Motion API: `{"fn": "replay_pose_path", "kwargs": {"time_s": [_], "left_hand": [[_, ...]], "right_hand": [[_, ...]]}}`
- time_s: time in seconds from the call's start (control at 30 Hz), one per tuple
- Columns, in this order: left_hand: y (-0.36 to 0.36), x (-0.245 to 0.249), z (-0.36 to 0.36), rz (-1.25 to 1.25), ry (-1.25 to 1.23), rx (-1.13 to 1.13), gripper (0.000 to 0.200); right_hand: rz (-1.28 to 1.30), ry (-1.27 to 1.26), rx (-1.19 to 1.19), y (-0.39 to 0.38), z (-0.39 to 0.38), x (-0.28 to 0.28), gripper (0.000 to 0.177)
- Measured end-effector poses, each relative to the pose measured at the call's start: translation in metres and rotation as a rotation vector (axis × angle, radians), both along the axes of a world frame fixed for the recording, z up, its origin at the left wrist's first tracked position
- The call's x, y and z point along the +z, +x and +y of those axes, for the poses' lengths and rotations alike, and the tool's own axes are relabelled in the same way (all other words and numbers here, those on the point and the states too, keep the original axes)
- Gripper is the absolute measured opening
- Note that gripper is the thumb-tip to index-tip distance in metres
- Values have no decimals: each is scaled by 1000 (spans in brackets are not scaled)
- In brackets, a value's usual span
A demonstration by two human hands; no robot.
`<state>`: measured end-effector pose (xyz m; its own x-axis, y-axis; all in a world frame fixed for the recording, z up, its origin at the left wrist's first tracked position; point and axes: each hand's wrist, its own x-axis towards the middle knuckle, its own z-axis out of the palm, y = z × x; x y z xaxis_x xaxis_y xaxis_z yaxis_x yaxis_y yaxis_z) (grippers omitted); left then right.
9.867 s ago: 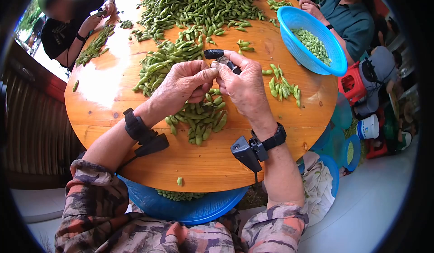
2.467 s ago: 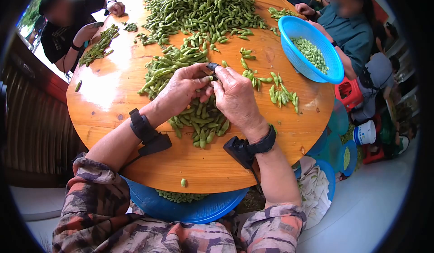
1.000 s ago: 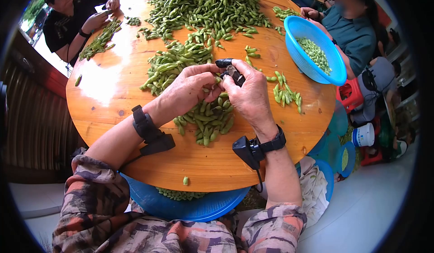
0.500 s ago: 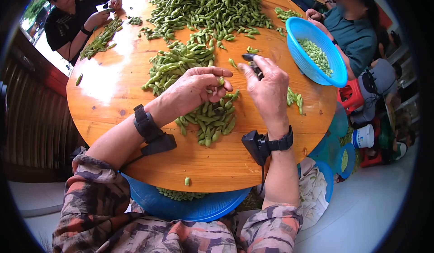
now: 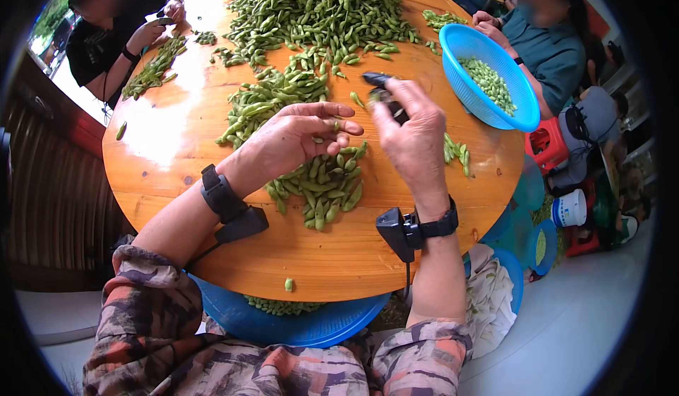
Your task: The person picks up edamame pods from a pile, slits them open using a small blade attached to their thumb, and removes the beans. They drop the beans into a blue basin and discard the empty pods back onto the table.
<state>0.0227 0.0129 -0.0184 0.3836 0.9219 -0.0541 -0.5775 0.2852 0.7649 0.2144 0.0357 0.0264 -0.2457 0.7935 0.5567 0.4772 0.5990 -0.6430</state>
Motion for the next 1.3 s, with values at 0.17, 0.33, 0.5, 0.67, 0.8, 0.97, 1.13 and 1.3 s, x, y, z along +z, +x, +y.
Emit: {"fn": "replay_pose_path", "kwargs": {"time_s": [0.17,0.33,0.5,0.67,0.8,0.97,1.13,1.3], "left_hand": [[2,1,-1,-115,-7,-87,44],[4,4,1,-198,-108,-105,63],[4,4,1,-249,-107,-143,69],[14,18,-17,-89,112,-510,63],[30,44,-61,172,346,-972,55],[31,27,-100,378,536,-1163,42],[16,38,-88,596,812,-717,27],[25,29,-26,1325,979,108,11]], "right_hand": [[-181,88,-225,17,20,-12,19],[-264,175,-255,20,26,-20,15],[-196,128,-212,19,27,-20,16],[-278,218,-246,18,32,-30,14],[-248,180,-190,19,31,-31,16],[-246,96,-166,18,28,-29,15],[-254,73,-146,16,27,-28,15],[-258,151,-197,17,29,-31,19]]}}
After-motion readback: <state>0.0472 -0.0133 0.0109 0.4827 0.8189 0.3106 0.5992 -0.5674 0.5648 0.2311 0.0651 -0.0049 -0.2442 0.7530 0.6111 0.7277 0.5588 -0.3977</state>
